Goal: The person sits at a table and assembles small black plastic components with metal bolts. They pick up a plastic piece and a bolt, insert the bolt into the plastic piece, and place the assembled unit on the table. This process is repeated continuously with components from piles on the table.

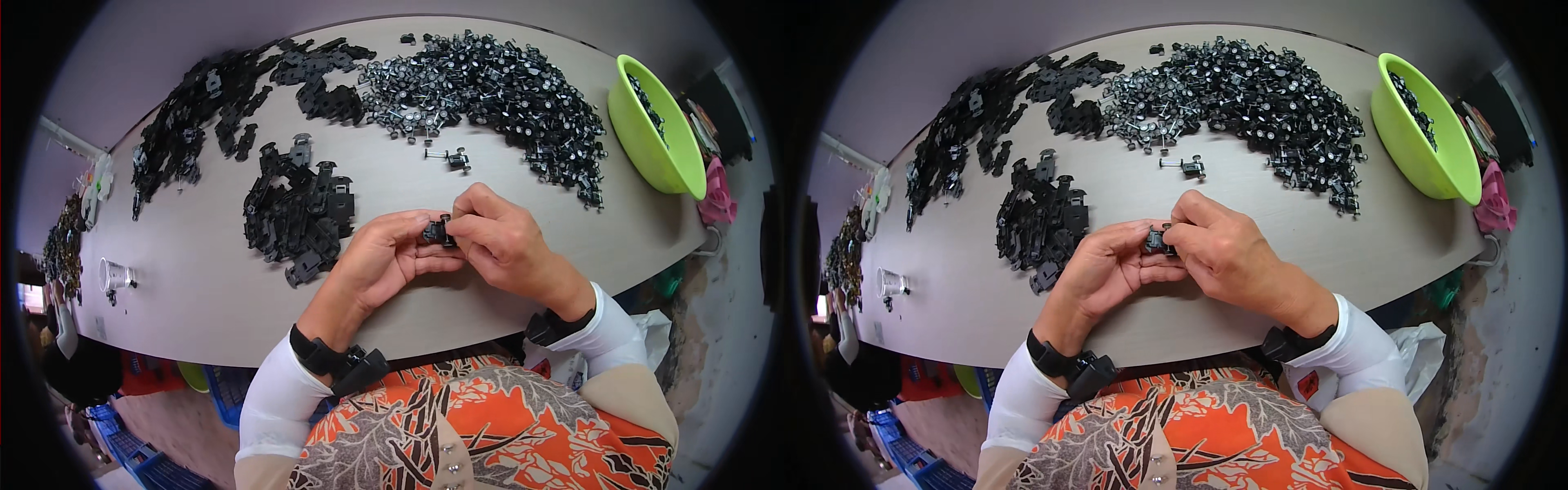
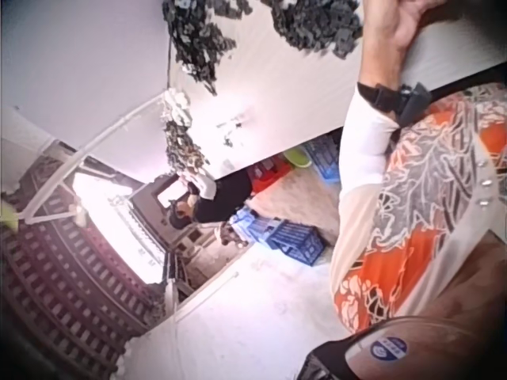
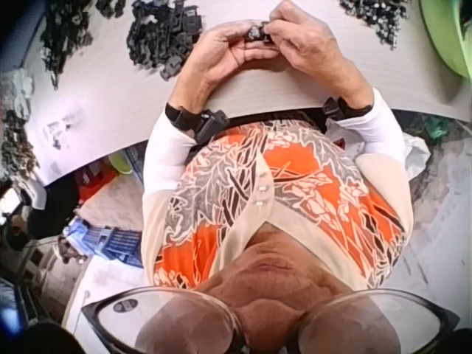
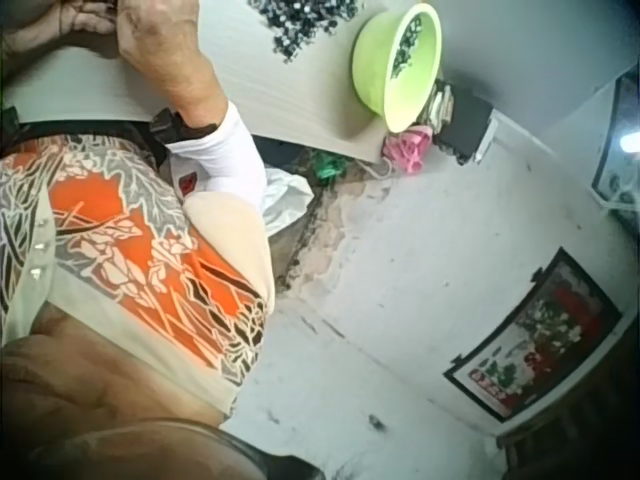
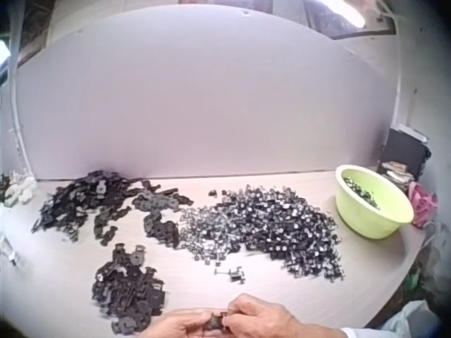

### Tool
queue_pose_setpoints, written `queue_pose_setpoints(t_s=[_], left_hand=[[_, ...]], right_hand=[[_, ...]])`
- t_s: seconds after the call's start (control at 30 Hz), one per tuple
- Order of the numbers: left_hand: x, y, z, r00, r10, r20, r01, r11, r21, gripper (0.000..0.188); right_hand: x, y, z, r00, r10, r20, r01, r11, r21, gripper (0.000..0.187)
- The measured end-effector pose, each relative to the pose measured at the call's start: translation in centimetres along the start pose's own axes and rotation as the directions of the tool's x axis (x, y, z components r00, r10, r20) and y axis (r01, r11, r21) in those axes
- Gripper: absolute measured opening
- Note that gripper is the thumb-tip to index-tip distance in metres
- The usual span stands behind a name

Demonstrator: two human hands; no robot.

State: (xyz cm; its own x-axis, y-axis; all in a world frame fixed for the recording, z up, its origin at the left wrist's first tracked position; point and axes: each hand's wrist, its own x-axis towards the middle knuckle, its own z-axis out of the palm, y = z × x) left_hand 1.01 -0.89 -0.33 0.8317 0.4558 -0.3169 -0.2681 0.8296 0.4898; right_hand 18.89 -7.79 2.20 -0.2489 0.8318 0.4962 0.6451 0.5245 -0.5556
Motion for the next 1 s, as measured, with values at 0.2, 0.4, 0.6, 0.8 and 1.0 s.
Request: queue_pose_setpoints(t_s=[0.2, 0.4, 0.6, 0.8, 1.0], left_hand=[[-0.1, -0.4, -0.3, 0.998, 0.050, 0.028, -0.051, 0.998, 0.035, 0.020], [-0.3, -0.6, 0.1, 0.998, 0.058, 0.001, -0.057, 0.987, 0.152, 0.020], [-1.2, -1.2, -0.1, 0.989, 0.148, 0.000, -0.141, 0.937, 0.318, 0.022], [-4.3, -1.1, 0.1, 0.974, 0.208, -0.095, -0.111, 0.794, 0.598, 0.020], [-10.7, -1.5, -0.5, 0.907, 0.343, -0.244, -0.132, 0.783, 0.608, 0.020]], right_hand=[[0.0, -0.2, 0.0, 0.999, 0.027, -0.031, -0.025, 0.998, 0.064, 0.017], [0.4, -0.8, -0.4, 0.994, 0.045, 0.097, -0.046, 0.999, 0.011, 0.010], [0.1, -1.6, 0.6, 0.997, 0.053, 0.064, -0.056, 0.997, 0.051, 0.015], [-0.6, -3.5, 2.0, 0.995, -0.058, 0.076, 0.043, 0.981, 0.187, 0.027], [0.2, -2.4, 1.8, 0.972, -0.171, 0.159, 0.100, 0.919, 0.381, 0.028]])
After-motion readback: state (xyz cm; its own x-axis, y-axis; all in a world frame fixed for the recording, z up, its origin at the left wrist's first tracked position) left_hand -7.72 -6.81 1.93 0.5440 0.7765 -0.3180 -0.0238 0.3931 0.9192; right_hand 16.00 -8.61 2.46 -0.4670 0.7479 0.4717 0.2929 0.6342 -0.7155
